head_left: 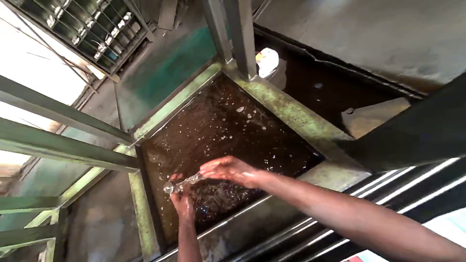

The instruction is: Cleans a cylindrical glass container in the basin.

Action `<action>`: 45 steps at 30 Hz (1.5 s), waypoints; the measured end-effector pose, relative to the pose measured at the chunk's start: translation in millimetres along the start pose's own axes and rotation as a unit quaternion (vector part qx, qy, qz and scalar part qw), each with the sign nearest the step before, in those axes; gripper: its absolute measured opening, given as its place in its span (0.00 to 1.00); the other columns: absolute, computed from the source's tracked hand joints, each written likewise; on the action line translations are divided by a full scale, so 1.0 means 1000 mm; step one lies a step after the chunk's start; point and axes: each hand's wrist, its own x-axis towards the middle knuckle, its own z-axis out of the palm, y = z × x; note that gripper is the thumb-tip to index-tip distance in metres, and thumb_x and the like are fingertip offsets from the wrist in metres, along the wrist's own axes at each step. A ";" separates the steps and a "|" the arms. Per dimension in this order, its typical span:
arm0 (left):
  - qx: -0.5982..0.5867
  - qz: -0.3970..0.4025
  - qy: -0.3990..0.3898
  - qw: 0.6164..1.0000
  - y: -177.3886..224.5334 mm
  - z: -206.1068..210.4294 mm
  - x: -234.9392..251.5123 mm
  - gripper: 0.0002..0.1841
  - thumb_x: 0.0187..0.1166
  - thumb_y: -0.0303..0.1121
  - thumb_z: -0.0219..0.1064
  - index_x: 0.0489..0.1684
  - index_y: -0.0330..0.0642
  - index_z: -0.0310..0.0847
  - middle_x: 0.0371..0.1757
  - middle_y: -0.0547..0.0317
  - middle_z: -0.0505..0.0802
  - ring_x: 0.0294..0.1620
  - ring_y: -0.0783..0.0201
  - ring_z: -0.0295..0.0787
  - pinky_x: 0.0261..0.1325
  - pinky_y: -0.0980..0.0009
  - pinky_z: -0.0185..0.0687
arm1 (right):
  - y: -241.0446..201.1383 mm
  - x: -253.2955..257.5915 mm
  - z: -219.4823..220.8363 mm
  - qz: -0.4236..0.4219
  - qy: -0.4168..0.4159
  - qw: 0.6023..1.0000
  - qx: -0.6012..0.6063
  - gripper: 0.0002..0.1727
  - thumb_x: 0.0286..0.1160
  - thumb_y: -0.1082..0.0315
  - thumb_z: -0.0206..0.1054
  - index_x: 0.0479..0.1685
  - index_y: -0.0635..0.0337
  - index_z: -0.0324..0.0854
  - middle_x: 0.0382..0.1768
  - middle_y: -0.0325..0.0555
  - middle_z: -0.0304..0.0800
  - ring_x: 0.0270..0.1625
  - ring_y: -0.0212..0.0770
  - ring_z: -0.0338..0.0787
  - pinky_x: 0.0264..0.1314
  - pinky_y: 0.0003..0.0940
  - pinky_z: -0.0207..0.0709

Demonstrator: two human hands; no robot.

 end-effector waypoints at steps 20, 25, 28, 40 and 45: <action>-0.095 0.023 0.116 0.988 0.010 0.023 0.004 0.22 0.77 0.17 0.58 0.71 0.32 0.70 0.57 0.54 0.86 0.52 0.67 0.86 0.53 0.68 0.86 | 0.010 -0.001 0.014 0.012 -0.009 1.000 -0.013 0.21 0.90 0.76 0.48 0.74 0.69 0.77 0.70 0.50 0.86 0.66 0.33 0.86 0.72 0.29 0.77; -0.093 -0.004 0.194 0.976 0.016 0.031 0.005 0.07 0.79 0.28 0.70 0.32 0.37 0.80 0.27 0.62 0.85 0.29 0.69 0.85 0.38 0.68 0.87 | 0.046 -0.019 -0.100 0.137 0.204 0.883 -0.400 0.15 0.85 0.69 0.65 0.64 0.65 0.86 0.60 0.65 0.90 0.63 0.62 0.89 0.68 0.63 0.78; -0.198 0.019 0.147 0.969 0.013 0.028 0.012 0.17 0.89 0.39 0.46 0.29 0.51 0.76 0.25 0.72 0.86 0.29 0.74 0.86 0.36 0.71 0.87 | 0.082 -0.035 -0.163 0.319 0.310 0.777 -0.446 0.23 0.83 0.58 0.67 0.60 0.74 0.83 0.64 0.75 0.84 0.70 0.74 0.82 0.70 0.72 0.73; -0.169 -0.021 -0.038 0.985 0.056 0.075 0.057 0.12 0.88 0.28 0.46 0.40 0.44 0.77 0.25 0.71 0.80 0.25 0.78 0.77 0.35 0.78 0.78 | -0.076 0.081 0.038 0.153 0.112 0.971 -0.146 0.15 0.92 0.70 0.50 0.64 0.69 0.77 0.43 0.50 0.88 0.38 0.37 0.88 0.46 0.33 0.84; -0.187 -0.041 -0.030 0.981 0.065 0.081 0.059 0.13 0.91 0.24 0.48 0.51 0.26 0.79 0.39 0.55 0.87 0.39 0.71 0.82 0.51 0.71 0.81 | -0.109 0.082 0.071 0.133 0.052 0.860 -0.489 0.15 0.84 0.67 0.64 0.57 0.70 0.85 0.50 0.63 0.88 0.53 0.56 0.88 0.58 0.57 0.79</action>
